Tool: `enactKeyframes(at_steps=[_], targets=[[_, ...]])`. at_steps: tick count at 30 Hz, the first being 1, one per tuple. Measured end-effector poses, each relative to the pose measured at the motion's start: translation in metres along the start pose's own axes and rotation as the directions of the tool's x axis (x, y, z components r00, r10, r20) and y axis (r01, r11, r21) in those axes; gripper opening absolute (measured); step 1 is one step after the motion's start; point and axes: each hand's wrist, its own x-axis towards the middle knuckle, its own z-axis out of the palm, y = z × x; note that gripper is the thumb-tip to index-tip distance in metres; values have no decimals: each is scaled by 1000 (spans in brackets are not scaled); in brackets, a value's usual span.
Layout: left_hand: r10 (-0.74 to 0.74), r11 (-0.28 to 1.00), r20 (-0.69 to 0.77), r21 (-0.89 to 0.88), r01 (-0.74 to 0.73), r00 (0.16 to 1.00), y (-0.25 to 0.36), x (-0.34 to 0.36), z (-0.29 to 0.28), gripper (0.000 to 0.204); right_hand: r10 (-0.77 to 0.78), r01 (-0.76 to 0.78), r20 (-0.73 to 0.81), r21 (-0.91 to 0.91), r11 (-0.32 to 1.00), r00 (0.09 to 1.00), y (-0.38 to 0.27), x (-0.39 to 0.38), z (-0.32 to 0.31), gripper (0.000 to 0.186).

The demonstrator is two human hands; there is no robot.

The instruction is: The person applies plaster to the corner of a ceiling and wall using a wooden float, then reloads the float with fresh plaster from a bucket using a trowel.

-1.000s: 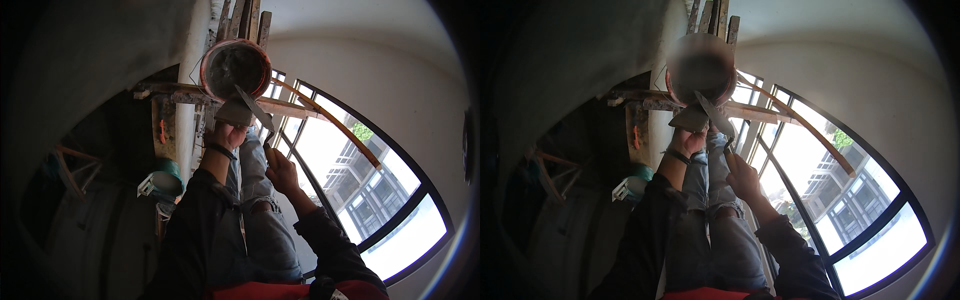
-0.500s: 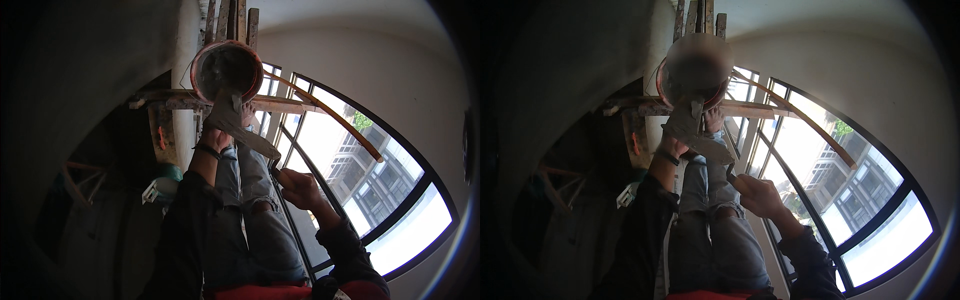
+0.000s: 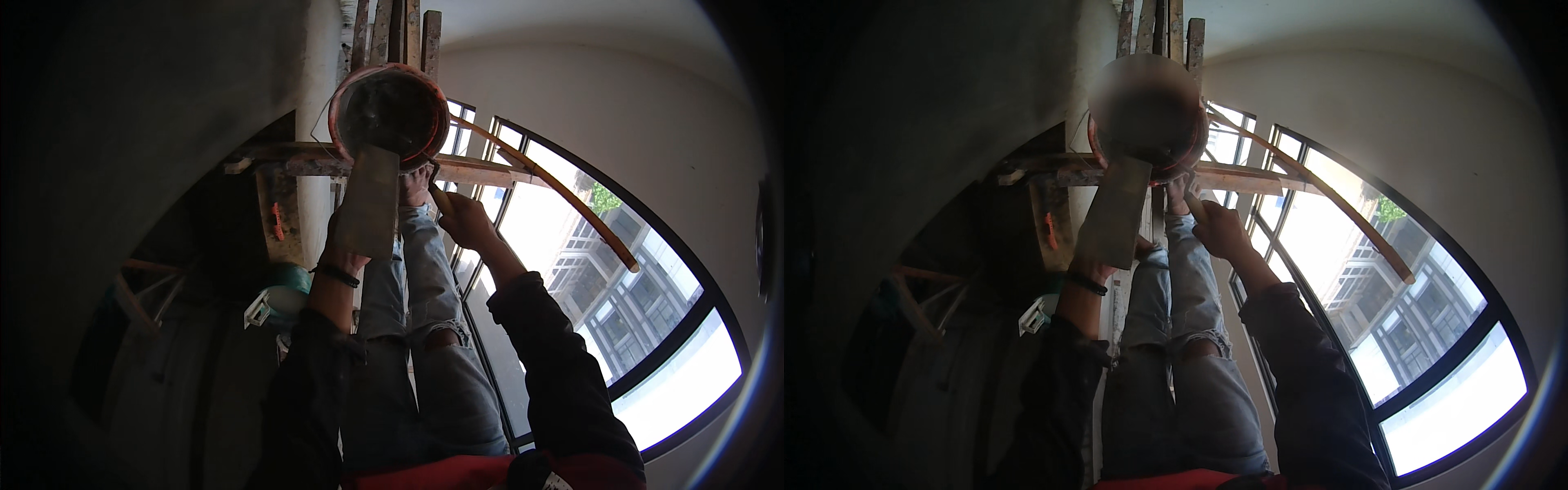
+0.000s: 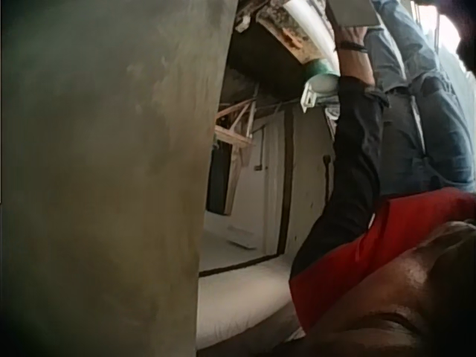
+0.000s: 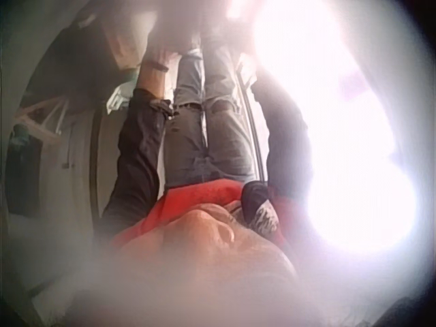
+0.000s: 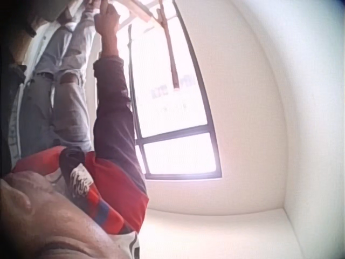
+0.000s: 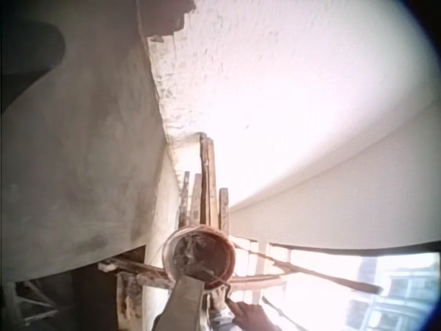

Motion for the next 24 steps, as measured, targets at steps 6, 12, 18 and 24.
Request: enactKeyframes(at_steps=[6,12,18,24], targets=[[-92,410,95,-904,125,991,-24,-26,-16,29,105,-93,32,-279,956,994,-10,32,-28,29],[-196,314,-31,-949,33,980,-11,-48,-18,30,33,55,140,-581,812,990,-76,59,-62,36],[-57,371,58,-926,75,997,6,-41,-16,24,114,188,386,-661,726,915,-59,128,-65,27],[-151,472,-79,-882,1,985,-4,-43,-21,35,341,-300,487,-163,940,804,-85,114,-88,36]])
